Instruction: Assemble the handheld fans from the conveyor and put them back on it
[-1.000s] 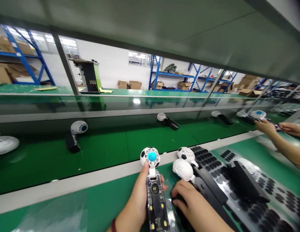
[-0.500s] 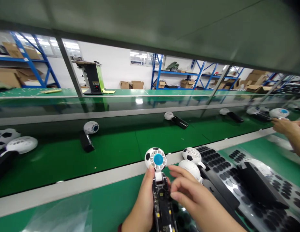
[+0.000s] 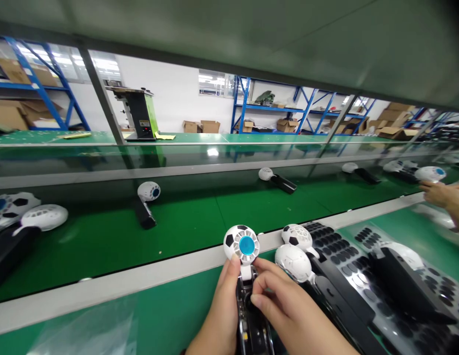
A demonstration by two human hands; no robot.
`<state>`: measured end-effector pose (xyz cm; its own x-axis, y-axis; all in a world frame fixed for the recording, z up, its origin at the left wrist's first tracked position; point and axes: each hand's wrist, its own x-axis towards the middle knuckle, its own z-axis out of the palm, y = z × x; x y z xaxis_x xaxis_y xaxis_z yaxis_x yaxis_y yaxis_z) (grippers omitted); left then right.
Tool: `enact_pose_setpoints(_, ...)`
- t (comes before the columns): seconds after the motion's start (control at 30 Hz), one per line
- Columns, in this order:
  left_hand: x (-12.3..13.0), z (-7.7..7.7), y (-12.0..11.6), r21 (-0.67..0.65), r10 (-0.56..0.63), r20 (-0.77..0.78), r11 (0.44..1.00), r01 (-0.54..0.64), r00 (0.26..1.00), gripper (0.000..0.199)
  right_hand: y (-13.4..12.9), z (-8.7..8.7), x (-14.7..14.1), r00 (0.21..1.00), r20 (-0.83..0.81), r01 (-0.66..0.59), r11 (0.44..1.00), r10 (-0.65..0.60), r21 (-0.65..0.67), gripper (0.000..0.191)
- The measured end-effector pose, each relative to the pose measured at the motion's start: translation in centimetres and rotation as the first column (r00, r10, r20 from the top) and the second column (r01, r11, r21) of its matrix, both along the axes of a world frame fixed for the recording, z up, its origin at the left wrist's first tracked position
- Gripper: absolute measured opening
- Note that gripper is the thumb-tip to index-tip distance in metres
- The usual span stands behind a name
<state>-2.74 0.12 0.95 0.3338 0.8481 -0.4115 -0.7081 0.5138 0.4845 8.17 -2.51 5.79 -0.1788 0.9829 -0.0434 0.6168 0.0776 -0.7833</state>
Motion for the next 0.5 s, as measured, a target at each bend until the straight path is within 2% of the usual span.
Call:
enact_pose_setpoints(0.23, -0.1, 0.0, 0.3, 0.059, 0.037, 0.022, 0.998, -0.039, 0.999, 0.05, 0.1, 0.2, -0.1, 1.0, -0.006, -0.012, 1.0, 0.012, 0.014, 0.014)
enact_pose_setpoints(0.37, -0.1, 0.0, 0.3, 0.072, 0.046, 0.041, 0.996, -0.048, 0.998, 0.054, -0.1, -0.4, -0.1, 0.999, 0.032, 0.001, 1.0, -0.002, 0.016, 0.012)
enact_pose_setpoints(0.5, -0.2, 0.2, 0.2, 0.079, 0.043, 0.069, 0.996, -0.048, 0.997, 0.055, -0.5, -1.7, -0.6, 0.996, 0.015, 0.081, 0.987, -0.084, 0.136, 0.013)
